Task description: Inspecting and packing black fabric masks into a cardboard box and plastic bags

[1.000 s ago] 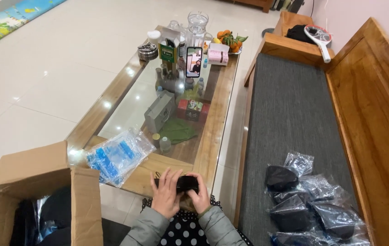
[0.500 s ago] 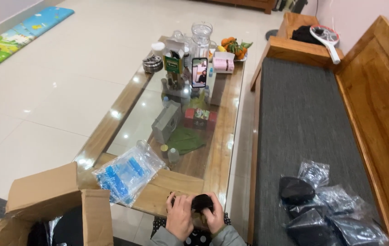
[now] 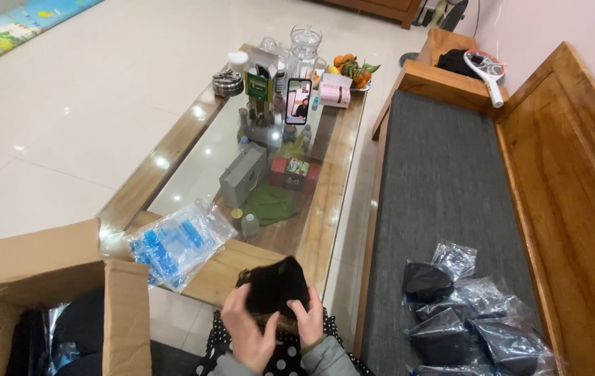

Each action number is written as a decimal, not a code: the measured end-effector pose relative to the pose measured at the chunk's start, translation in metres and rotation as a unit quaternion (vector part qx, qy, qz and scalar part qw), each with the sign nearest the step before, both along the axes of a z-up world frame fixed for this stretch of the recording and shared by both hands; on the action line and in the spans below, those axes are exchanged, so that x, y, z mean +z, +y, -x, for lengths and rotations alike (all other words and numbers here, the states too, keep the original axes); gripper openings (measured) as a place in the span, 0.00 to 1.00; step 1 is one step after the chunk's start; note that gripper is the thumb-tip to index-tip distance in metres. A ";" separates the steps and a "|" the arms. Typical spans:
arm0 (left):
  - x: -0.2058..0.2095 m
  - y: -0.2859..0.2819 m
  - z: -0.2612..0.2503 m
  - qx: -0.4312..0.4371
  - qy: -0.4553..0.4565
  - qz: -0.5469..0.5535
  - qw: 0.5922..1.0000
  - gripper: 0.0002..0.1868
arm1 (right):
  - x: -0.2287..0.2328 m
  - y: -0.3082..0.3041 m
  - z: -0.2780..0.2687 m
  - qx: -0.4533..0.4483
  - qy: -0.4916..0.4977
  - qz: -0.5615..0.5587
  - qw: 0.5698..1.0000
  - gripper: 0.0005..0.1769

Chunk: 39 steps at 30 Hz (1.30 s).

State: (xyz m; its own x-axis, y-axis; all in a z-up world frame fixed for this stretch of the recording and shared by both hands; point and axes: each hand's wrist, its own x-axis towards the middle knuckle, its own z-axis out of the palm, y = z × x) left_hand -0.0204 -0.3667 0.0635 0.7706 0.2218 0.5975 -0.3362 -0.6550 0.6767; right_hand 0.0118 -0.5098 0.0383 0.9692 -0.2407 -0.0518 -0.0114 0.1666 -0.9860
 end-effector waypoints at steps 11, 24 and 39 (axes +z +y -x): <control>-0.021 -0.013 0.019 -0.106 0.329 0.751 0.562 0.26 | 0.028 0.026 0.035 0.008 0.139 -0.223 0.965 0.19; -0.013 -0.012 -0.026 0.075 0.351 0.706 0.610 0.27 | 0.035 0.027 0.034 0.061 -0.026 0.428 0.901 0.33; -0.018 -0.010 -0.028 0.028 0.357 0.735 0.577 0.36 | 0.033 0.032 0.003 -0.053 -0.164 0.507 0.845 0.08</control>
State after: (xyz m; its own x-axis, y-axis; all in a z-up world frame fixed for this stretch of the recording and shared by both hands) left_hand 0.0075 -0.3763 0.0453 0.6713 0.1211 -0.7313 0.3646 0.8050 0.4680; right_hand 0.0093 -0.4781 0.0716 0.8620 -0.0860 0.4995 0.2519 -0.7825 -0.5694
